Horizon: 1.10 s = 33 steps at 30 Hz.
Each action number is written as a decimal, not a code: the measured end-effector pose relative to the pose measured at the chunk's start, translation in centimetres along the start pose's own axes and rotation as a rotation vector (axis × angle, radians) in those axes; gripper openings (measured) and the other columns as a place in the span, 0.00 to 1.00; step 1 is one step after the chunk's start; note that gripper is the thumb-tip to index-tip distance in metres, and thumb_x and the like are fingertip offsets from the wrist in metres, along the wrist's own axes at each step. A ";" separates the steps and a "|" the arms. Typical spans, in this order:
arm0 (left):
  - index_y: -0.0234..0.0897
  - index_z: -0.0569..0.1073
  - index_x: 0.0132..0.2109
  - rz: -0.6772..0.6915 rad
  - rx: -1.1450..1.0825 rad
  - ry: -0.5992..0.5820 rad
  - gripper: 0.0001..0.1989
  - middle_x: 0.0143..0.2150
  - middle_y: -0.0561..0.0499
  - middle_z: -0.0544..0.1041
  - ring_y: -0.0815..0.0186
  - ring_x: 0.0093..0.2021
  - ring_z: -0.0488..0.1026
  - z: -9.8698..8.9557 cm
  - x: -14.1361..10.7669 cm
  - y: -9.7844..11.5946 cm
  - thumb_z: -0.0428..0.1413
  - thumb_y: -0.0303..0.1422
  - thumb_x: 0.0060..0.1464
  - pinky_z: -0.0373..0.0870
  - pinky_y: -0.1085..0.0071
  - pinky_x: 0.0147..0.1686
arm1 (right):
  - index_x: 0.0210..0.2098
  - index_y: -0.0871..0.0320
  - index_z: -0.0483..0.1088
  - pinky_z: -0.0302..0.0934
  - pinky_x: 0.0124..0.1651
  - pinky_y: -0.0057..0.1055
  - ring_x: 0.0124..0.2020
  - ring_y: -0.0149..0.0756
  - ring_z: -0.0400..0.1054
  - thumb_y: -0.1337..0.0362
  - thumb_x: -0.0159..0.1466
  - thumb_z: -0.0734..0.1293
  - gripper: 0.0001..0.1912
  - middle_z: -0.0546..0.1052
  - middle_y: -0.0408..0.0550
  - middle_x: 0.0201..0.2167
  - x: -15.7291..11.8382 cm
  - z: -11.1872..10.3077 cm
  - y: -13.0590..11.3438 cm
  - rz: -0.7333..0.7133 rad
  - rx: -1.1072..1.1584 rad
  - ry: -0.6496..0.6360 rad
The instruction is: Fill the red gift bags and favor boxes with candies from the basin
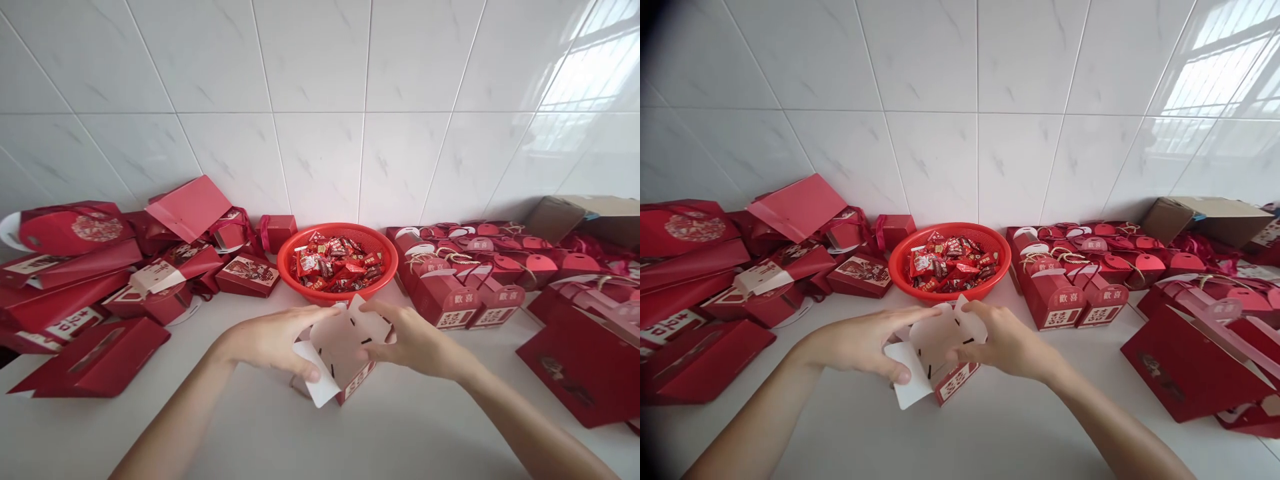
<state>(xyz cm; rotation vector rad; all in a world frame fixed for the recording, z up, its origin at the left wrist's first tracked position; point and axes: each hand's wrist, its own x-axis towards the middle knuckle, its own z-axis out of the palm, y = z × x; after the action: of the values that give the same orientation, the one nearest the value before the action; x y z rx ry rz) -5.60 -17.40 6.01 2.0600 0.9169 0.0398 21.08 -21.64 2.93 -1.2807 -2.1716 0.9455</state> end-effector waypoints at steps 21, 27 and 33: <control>0.42 0.61 0.48 -0.215 -0.009 -0.129 0.44 0.43 0.53 0.72 0.56 0.43 0.72 -0.8 1.3 -1.5 0.73 0.45 0.24 0.68 0.69 0.36 | 0.51 0.51 0.56 0.61 0.30 0.21 0.32 0.29 0.66 0.59 0.44 0.79 0.41 0.71 0.37 0.33 1.3 -1.2 3.0 0.244 0.496 -0.464; 0.44 0.63 0.46 -0.258 0.029 -0.122 0.48 0.39 0.54 0.73 0.58 0.36 0.73 -0.8 2.1 -4.0 0.75 0.42 0.13 0.69 0.69 0.30 | 0.53 0.51 0.57 0.57 0.26 0.19 0.29 0.28 0.65 0.59 0.36 0.83 0.50 0.71 0.36 0.31 2.2 -0.2 5.1 0.210 0.455 -0.460; 0.44 0.62 0.46 -0.194 0.024 -0.165 0.48 0.31 0.59 0.70 0.66 0.26 0.67 -0.6 3.2 -7.3 0.75 0.47 0.15 0.64 0.73 0.23 | 0.57 0.52 0.58 0.56 0.29 0.19 0.30 0.28 0.64 0.59 0.39 0.81 0.49 0.70 0.37 0.31 2.6 0.4 6.5 0.186 0.390 -0.406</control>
<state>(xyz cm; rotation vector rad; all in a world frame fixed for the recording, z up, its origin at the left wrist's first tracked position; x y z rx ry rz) -7.86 -12.35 0.21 1.9539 1.0124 -0.2426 23.37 -17.33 -2.07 -1.1862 -2.0191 1.7353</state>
